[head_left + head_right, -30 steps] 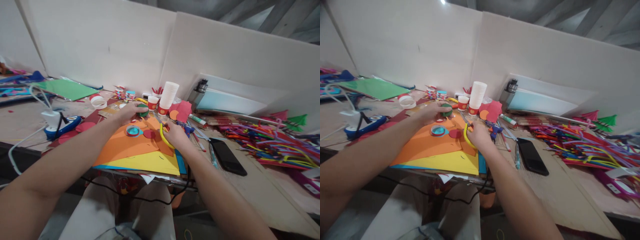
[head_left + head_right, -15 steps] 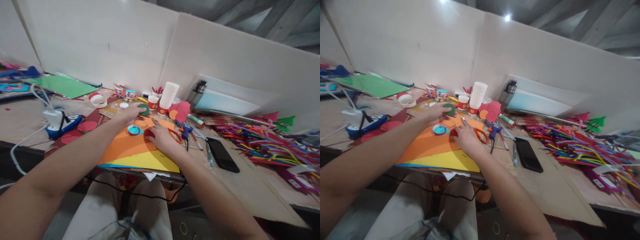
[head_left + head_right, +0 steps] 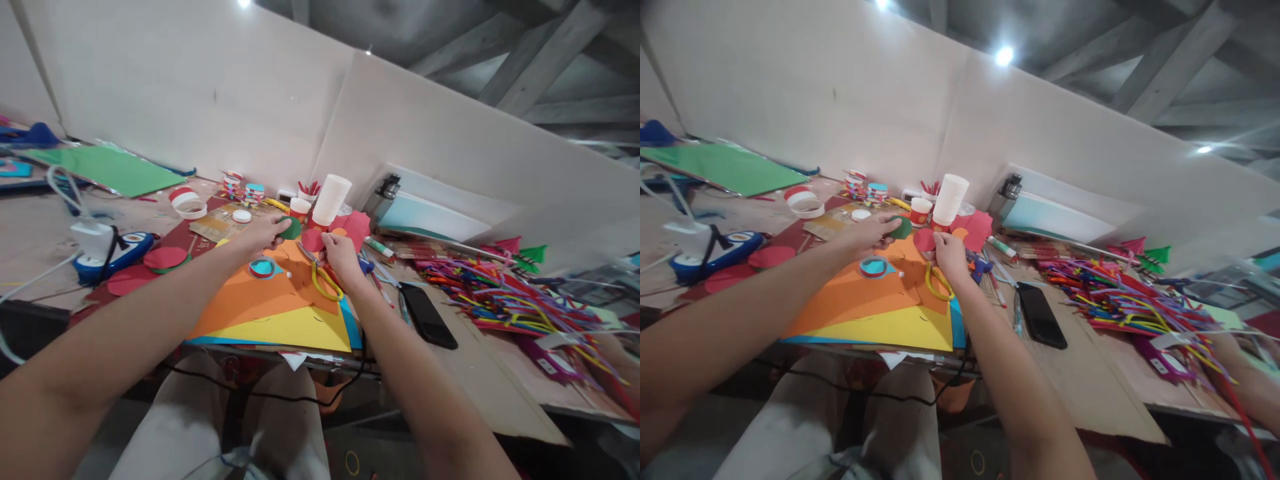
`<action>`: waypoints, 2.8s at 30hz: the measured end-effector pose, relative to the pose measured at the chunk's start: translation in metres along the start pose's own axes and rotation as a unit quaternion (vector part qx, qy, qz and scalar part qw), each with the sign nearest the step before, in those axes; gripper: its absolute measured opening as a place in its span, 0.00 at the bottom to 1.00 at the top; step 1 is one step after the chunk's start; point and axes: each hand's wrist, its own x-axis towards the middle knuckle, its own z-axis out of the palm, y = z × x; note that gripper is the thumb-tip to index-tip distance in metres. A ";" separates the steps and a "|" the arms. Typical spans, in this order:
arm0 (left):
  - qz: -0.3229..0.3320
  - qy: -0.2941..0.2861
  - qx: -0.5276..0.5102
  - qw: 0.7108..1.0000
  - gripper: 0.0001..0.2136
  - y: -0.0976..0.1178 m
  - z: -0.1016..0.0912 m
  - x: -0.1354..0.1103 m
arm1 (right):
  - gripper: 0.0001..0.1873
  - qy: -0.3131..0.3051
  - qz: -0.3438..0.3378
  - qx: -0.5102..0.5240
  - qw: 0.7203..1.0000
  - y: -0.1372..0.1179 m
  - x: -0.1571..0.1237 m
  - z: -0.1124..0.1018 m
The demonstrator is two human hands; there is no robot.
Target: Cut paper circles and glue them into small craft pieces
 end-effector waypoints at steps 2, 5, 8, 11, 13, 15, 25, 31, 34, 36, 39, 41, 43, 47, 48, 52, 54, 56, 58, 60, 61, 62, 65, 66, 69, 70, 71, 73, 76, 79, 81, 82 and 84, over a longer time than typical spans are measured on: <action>0.001 -0.015 -0.002 1.000 0.07 -0.001 -0.001 0.001 | 0.11 0.000 0.012 0.052 0.999 0.006 0.003 0.004; 0.000 -0.028 0.031 0.999 0.06 -0.002 -0.001 0.001 | 0.06 -0.001 0.012 0.098 0.995 0.010 0.002 0.010; 0.010 -0.047 0.100 0.994 0.05 -0.005 0.002 0.000 | 0.03 -0.002 0.013 0.138 0.990 0.010 -0.001 0.010; 0.009 -0.066 0.137 0.988 0.04 -0.008 0.007 -0.002 | 0.01 -0.016 0.016 0.169 0.985 0.008 -0.005 0.007; 0.001 -0.077 0.129 0.989 0.05 -0.009 0.011 -0.003 | 0.02 -0.030 0.021 0.183 0.982 0.007 -0.008 0.005; -0.007 -0.090 0.111 0.990 0.05 -0.009 0.014 -0.005 | 0.03 -0.046 0.022 0.194 0.980 0.005 -0.011 0.003; -0.009 -0.110 0.090 0.990 0.13 -0.014 0.009 -0.003 | 0.12 -0.129 -0.011 0.214 0.968 0.001 -0.018 0.001; -0.022 -0.077 0.109 0.991 0.09 -0.006 0.016 -0.010 | 0.14 -0.104 -0.027 0.230 0.967 0.002 -0.018 0.003; -0.016 -0.084 0.098 0.992 0.09 -0.006 0.019 -0.012 | 0.13 -0.079 -0.029 0.221 0.972 0.004 -0.018 0.005; -0.005 -0.092 0.076 0.993 0.11 -0.008 0.019 -0.012 | 0.12 -0.059 -0.028 0.222 0.973 0.004 -0.017 0.006; 0.012 -0.090 0.026 0.996 0.16 -0.011 0.019 -0.011 | 0.12 -0.032 -0.019 0.233 0.972 0.004 -0.017 0.006; 0.020 -0.085 0.006 0.996 0.19 -0.012 0.019 -0.011 | 0.11 -0.018 -0.015 0.240 0.971 0.004 -0.016 0.006; 0.031 -0.092 0.015 0.995 0.18 -0.013 0.020 -0.011 | 0.11 -0.006 -0.015 0.236 0.972 0.003 -0.016 0.006; 0.044 -0.078 0.068 0.994 0.12 -0.011 0.024 -0.012 | 0.09 -0.007 -0.034 0.212 0.977 0.003 -0.018 0.007; 0.043 -0.069 0.077 0.994 0.10 -0.009 0.025 -0.013 | 0.09 -0.012 -0.038 0.208 0.977 0.003 -0.018 0.008; 0.038 -0.059 0.095 0.993 0.07 -0.005 0.026 -0.015 | 0.09 -0.030 -0.046 0.205 0.977 0.003 -0.020 0.008; 0.033 -0.065 0.095 0.993 0.07 -0.005 0.025 -0.014 | 0.10 -0.030 -0.047 0.204 0.977 0.003 -0.021 0.007; 0.024 -0.078 0.093 0.992 0.08 -0.008 0.022 -0.012 | 0.10 -0.024 -0.045 0.200 0.978 0.003 -0.021 0.007; 0.017 -0.090 0.093 0.991 0.09 -0.010 0.019 -0.011 | 0.11 -0.019 -0.042 0.200 0.979 0.004 -0.021 0.007; 0.013 -0.086 0.095 0.992 0.08 -0.011 0.018 -0.011 | 0.12 -0.019 -0.041 0.204 0.978 0.004 -0.021 0.008; 0.012 -0.077 0.097 0.992 0.08 -0.011 0.017 -0.011 | 0.12 -0.018 -0.039 0.207 0.977 0.004 -0.020 0.008; 0.012 -0.067 0.098 0.993 0.07 -0.009 0.017 -0.011 | 0.12 -0.015 -0.035 0.211 0.977 0.004 -0.019 0.007; 0.025 -0.019 0.093 0.995 0.06 -0.002 0.015 -0.012 | 0.12 0.015 -0.017 0.221 0.975 0.005 -0.016 0.005; 0.037 0.002 0.086 0.996 0.06 0.001 0.013 -0.011 | 0.12 0.023 -0.012 0.221 0.975 0.006 -0.016 0.005; 0.082 0.079 0.055 0.992 0.06 0.006 0.003 -0.005 | 0.08 0.012 0.001 0.197 0.980 0.006 -0.015 0.006; 0.093 0.095 0.045 0.990 0.06 0.007 -0.001 -0.002 | 0.07 -0.006 0.006 0.184 0.983 0.006 -0.016 0.008; 0.102 0.114 0.036 0.987 0.06 0.007 -0.005 0.000 | 0.06 -0.026 0.012 0.172 0.985 0.004 -0.017 0.011; 0.111 0.135 0.032 0.984 0.07 0.007 -0.011 0.004 | 0.06 -0.068 0.024 0.146 0.987 -0.002 -0.020 0.019; 0.110 0.142 0.042 0.983 0.07 0.006 -0.014 0.006 | 0.08 -0.123 0.041 0.108 0.986 -0.013 -0.020 0.035; 0.111 0.144 0.037 0.983 0.06 0.007 -0.013 0.005 | 0.11 -0.167 0.066 0.061 0.982 -0.020 -0.016 0.050; 0.109 0.147 0.028 0.983 0.06 0.009 -0.012 0.005 | 0.13 -0.178 0.084 0.024 0.980 -0.019 -0.011 0.058; 0.109 0.148 0.024 0.983 0.06 0.010 -0.011 0.004 | 0.14 -0.179 0.089 0.007 0.980 -0.018 -0.008 0.062; 0.107 0.147 0.019 0.983 0.05 0.012 -0.009 0.003 | 0.15 -0.178 0.095 -0.017 0.979 -0.014 -0.003 0.067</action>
